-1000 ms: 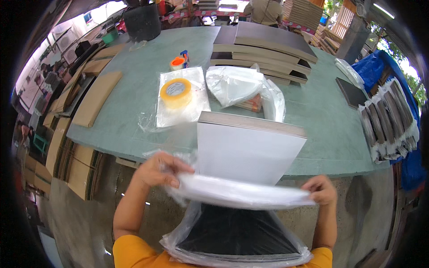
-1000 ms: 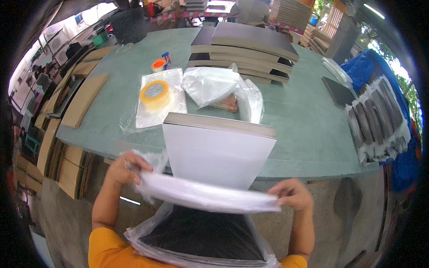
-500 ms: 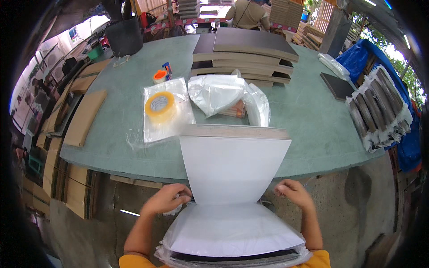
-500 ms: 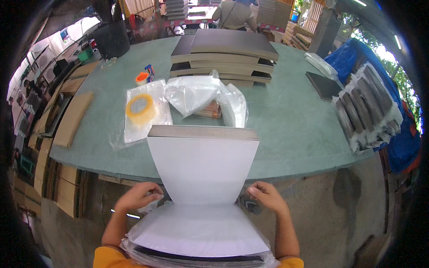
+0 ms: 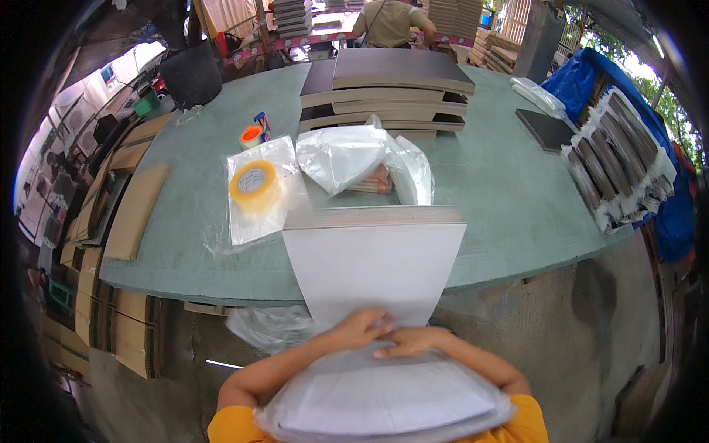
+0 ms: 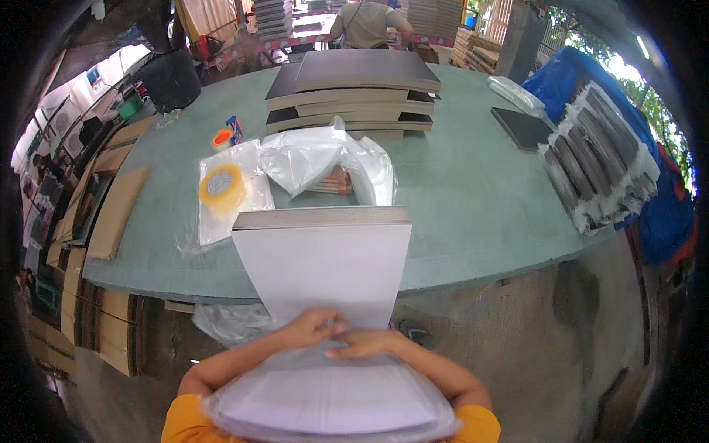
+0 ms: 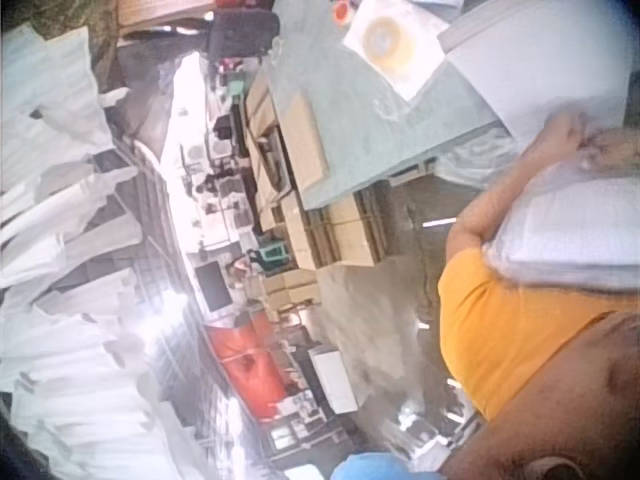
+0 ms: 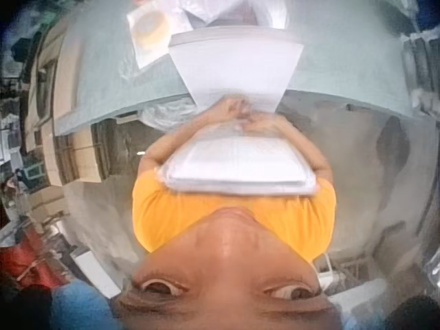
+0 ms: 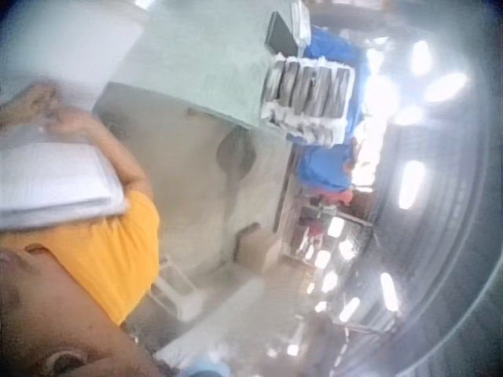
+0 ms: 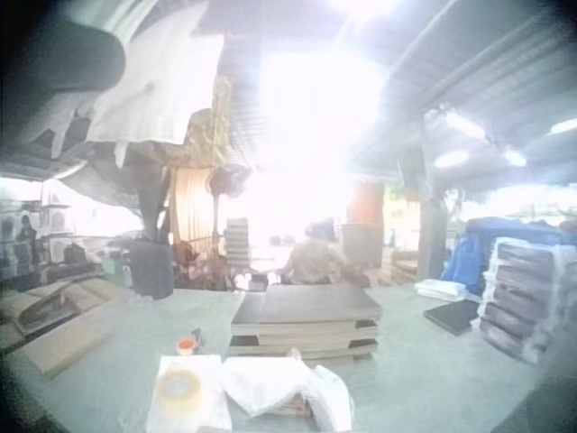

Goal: The person wraps black paper blocks in plastic sheets by hand, folding the plastic over the edges and securing them.

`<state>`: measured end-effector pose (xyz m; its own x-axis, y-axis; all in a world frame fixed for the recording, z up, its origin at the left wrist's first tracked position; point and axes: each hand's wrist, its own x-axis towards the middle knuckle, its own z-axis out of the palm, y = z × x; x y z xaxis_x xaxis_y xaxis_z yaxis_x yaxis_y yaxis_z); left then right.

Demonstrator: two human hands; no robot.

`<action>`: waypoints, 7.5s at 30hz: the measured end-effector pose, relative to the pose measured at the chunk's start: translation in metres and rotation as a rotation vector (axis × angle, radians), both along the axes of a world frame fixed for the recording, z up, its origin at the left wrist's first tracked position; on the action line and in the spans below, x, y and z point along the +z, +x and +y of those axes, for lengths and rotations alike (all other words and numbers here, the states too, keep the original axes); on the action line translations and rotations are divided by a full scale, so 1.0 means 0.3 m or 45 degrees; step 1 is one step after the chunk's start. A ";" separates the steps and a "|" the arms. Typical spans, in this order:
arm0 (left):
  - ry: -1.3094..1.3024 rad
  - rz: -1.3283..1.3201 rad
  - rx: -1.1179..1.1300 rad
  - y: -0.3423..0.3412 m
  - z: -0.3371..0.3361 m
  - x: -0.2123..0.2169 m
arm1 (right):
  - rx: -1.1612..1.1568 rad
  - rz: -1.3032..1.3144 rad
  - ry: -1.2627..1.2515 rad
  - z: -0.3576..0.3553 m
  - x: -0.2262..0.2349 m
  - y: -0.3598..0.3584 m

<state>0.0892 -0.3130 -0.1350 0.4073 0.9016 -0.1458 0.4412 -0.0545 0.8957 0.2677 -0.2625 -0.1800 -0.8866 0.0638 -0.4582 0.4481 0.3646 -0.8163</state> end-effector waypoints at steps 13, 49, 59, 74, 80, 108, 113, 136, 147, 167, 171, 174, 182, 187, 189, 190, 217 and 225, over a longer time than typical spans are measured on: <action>0.018 -0.695 0.841 -0.112 0.058 0.348 | -0.983 0.791 -0.628 0.098 0.455 0.001; 0.942 0.011 1.572 -0.374 -0.016 0.416 | -1.157 1.138 -0.866 0.076 0.430 0.094; 0.415 -0.380 0.444 0.028 -0.066 0.453 | -0.917 1.270 0.188 0.011 0.621 -0.017; -0.083 -0.386 -0.452 -0.198 -0.033 0.426 | 0.065 0.691 -0.661 0.210 0.246 0.196; -0.098 -0.492 -0.472 -0.147 -0.157 0.578 | 0.501 -0.286 0.822 0.082 0.465 0.118; 1.092 0.633 0.620 -0.359 -0.077 0.426 | -1.188 0.955 1.081 0.138 0.544 0.229; -0.209 -1.107 0.351 -0.479 -0.113 0.310 | -0.916 0.912 -0.776 0.225 0.416 0.347; -0.347 0.009 -0.483 -0.117 -0.246 -0.142 | 0.131 0.129 -0.269 -0.117 -0.007 0.086; 0.498 0.260 -0.521 -0.046 0.307 0.674 | -0.592 0.068 0.146 -0.050 -0.332 0.144; 1.291 0.829 0.458 -0.040 1.068 0.318 | -0.768 0.015 0.124 -0.035 -0.331 0.150; 0.815 1.016 0.427 -0.042 1.020 0.358 | -0.785 0.043 0.100 -0.039 -0.361 0.155; 0.691 1.208 0.151 -0.087 1.045 0.323 | -0.766 0.010 0.106 -0.033 -0.357 0.154; 1.037 0.517 0.480 -0.203 1.088 0.346 | -0.754 0.034 0.085 -0.038 -0.358 0.148; 0.568 -1.102 0.970 -0.270 0.759 0.801 | -0.785 0.056 0.102 -0.055 -0.388 0.139; 0.962 -1.164 0.826 -0.362 0.609 0.847 | -0.832 -0.032 0.109 -0.035 -0.330 0.144; 1.119 -0.888 0.904 -0.350 0.482 0.830 | -0.824 -0.029 0.114 -0.029 -0.321 0.147; 0.083 -0.695 1.032 -0.181 0.002 0.391 | -0.910 0.770 -0.569 0.088 0.511 0.060; 0.664 -0.316 1.028 -0.183 0.017 0.421 | -0.946 0.797 -0.296 0.094 0.505 0.042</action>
<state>0.0342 -0.3080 -0.0085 -0.3918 0.8490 0.3545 0.3227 -0.2340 0.9171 0.2804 -0.2343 -0.0284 -0.7439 0.6683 0.0066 -0.0379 -0.0322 -0.9988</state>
